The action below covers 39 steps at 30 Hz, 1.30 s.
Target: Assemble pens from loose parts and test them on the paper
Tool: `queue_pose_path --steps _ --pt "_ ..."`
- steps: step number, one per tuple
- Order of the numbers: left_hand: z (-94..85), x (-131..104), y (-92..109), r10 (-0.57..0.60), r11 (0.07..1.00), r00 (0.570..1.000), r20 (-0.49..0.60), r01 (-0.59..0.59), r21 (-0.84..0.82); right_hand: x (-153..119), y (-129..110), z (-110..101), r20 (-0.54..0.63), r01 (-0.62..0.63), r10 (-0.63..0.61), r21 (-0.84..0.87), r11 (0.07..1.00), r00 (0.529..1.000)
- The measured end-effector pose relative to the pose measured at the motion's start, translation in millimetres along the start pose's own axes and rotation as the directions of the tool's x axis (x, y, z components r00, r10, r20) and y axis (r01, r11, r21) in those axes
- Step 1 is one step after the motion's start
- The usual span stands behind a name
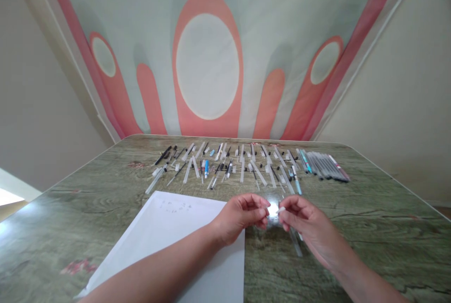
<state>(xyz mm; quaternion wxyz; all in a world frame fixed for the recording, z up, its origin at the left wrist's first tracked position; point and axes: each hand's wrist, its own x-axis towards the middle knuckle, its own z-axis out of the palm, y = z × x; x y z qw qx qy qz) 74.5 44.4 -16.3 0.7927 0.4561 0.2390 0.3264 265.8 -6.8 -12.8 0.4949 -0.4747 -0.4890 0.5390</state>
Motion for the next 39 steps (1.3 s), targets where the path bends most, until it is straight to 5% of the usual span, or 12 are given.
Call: queue_pose_path --steps 7,25,39 --pt "4.0 0 -4 0.019 0.998 1.000 -0.021 -0.018 0.063 -11 -13 4 -0.024 0.085 -0.094 -0.258 0.962 0.995" --pt "7.9 -1 -2 0.018 0.999 0.992 -0.124 -0.013 0.042 -12 -7 -1 -0.062 0.131 -0.166 -0.373 0.918 0.984" --pt "11.6 -3 -2 0.042 0.996 0.992 -0.120 -0.032 0.080 -11 -4 3 -0.035 0.190 -0.261 -0.596 0.780 0.965"
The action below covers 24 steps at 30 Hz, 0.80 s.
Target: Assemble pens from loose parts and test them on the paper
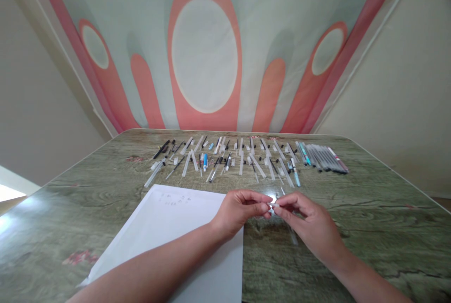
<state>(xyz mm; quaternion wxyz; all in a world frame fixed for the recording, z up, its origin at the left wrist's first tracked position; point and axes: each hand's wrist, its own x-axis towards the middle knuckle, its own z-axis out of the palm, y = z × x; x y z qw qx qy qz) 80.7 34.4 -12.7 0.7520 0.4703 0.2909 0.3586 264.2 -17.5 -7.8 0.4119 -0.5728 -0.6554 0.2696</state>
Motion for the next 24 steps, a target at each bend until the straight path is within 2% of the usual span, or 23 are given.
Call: queue_pose_path --steps 17,24 --pt "-0.9 0.6 -2.3 0.036 0.999 0.999 0.036 -0.035 -0.015 -0.2 -4.1 0.6 0.010 -0.035 0.035 -0.009 0.999 0.999" --pt "-1.7 1.8 -4.3 0.073 0.992 0.996 -0.043 -0.068 0.103 -1.3 -3.7 1.2 0.011 -0.017 0.017 -0.054 0.998 1.000"
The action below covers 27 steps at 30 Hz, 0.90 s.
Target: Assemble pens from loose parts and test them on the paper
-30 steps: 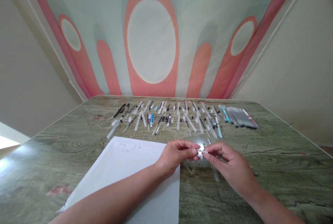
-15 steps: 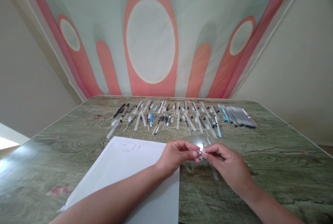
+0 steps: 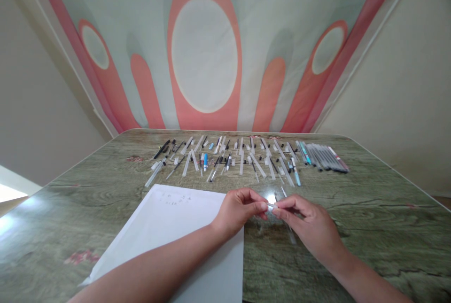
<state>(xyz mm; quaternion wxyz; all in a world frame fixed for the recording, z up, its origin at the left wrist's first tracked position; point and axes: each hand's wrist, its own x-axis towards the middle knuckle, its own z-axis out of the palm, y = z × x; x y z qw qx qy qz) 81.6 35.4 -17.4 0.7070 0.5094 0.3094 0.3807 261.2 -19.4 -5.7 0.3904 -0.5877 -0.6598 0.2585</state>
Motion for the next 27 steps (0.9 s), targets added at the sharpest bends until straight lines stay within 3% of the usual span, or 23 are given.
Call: queue_pose_path --steps 6,12,20,27 --pt "1.2 -5 0 0.058 0.993 0.998 0.019 -0.060 0.104 -1 3 0 -0.027 0.078 -0.079 -0.045 0.996 0.997" --pt "2.1 -6 -2 0.045 0.991 0.999 0.009 -0.046 0.123 -2 7 1 -0.062 0.185 -0.192 -0.104 0.977 0.979" --pt "6.4 -9 0 0.129 0.959 0.990 -0.048 -0.113 0.261 -1 0 -1 0.009 0.001 -0.001 -0.023 1.000 1.000" --pt "6.5 -11 0 0.176 0.944 0.983 -0.059 -0.152 0.292 -1 -1 0 0.033 -0.035 0.034 0.030 0.999 0.999"
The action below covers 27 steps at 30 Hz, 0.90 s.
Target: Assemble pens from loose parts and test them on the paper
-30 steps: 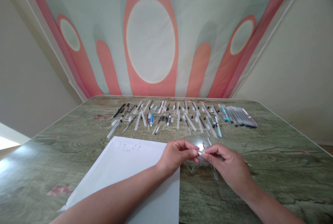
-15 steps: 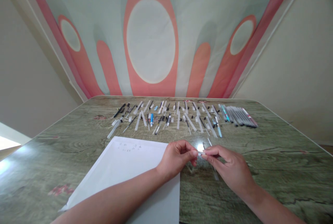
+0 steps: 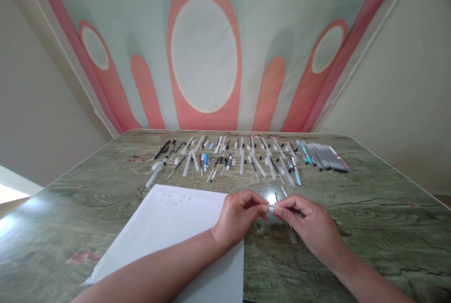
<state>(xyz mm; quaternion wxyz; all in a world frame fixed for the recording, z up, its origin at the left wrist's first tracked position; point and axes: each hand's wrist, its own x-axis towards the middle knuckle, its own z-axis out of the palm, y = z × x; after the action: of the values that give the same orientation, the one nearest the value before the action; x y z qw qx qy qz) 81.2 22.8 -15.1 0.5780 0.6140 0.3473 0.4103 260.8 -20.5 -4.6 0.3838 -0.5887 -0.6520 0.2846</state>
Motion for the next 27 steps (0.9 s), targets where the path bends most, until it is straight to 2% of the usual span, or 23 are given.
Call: queue_pose_path --steps 6,10,14,21,27 --pt "2.2 5 -1 -0.081 0.959 0.996 0.034 0.087 -0.271 -1 4 2 -0.061 0.080 -0.081 -0.022 0.997 0.995" --pt "3.0 7 -1 -0.099 0.930 0.993 0.064 0.116 -0.349 -2 8 4 -0.094 0.164 -0.171 -0.071 0.984 0.981" --pt "3.6 5 2 -0.109 0.931 0.992 0.066 0.125 -0.344 -2 8 5 -0.093 0.206 -0.214 -0.090 0.974 0.972" --pt "2.7 5 4 -0.089 0.959 0.995 0.037 0.095 -0.267 -3 0 3 0.005 0.110 -0.110 -0.036 0.993 0.994" --pt "2.4 3 2 -0.071 0.974 0.997 0.018 0.073 -0.216 -3 -6 2 0.051 0.104 -0.102 -0.037 0.994 0.993"
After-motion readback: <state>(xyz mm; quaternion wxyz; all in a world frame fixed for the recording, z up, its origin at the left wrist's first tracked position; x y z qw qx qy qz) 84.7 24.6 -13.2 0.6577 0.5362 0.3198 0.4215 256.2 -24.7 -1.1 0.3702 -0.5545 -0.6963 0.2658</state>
